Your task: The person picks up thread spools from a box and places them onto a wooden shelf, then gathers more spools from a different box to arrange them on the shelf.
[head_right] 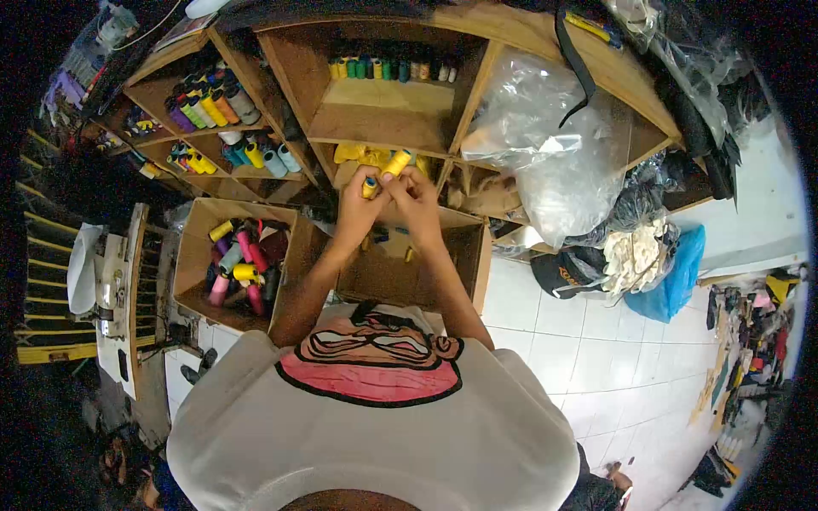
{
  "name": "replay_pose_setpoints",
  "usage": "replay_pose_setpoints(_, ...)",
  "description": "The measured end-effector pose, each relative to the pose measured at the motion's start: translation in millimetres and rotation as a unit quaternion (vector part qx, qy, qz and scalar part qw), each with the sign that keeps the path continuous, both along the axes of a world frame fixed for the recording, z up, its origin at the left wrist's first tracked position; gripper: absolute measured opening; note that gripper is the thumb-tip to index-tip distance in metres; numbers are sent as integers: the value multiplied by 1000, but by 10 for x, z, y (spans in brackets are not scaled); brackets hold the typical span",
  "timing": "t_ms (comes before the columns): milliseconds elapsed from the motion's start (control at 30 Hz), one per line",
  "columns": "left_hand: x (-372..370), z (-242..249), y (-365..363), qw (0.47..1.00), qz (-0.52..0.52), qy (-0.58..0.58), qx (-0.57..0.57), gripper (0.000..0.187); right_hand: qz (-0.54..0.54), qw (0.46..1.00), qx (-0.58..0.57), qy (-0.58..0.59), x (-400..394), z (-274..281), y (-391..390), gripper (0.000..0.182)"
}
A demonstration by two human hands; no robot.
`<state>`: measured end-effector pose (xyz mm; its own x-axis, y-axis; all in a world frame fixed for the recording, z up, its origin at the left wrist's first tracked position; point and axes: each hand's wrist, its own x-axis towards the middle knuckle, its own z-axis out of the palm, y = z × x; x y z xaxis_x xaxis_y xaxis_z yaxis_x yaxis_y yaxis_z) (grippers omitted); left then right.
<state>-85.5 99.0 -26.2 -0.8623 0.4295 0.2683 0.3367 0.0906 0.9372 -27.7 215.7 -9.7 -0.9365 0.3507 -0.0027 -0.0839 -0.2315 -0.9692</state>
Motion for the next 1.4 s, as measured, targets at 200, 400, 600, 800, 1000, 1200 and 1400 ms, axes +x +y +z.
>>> replay_pose_setpoints(200, -795, -201, 236, 984, 20, 175, 12, 35, -50, 984, 169, 35, -493, 101, 312, 18)
replay_pose_setpoints(400, -1888, -592, 488, 964, 73, 173, -186, 42, -60, 979, 197, -1, -1234, -73, 690, 23)
replay_pose_setpoints(600, -2007, -703, 663, 892, 173, 261, -327, 34, -76, 937, 341, -6, -1995, -223, 1090, 39)
replay_pose_setpoints(800, -1901, -674, 637, 887, 214, 232, -336, 37, -218, 851, 476, -37, -2770, -733, 1347, 38)
replay_pose_setpoints(1000, -1962, -798, 652, 849, 269, 326, -316, 31, -218, 832, 506, -63, -3045, -836, 1459, 38)
replay_pose_setpoints(1200, -1939, -797, 694, 885, 271, 264, -271, 32, -213, 825, 520, -67, -3131, -901, 1477, 38)
replay_pose_setpoints(1400, -1879, -749, 636, 875, 250, 271, -313, 34, -220, 819, 527, -63, -3144, -952, 1414, 37)
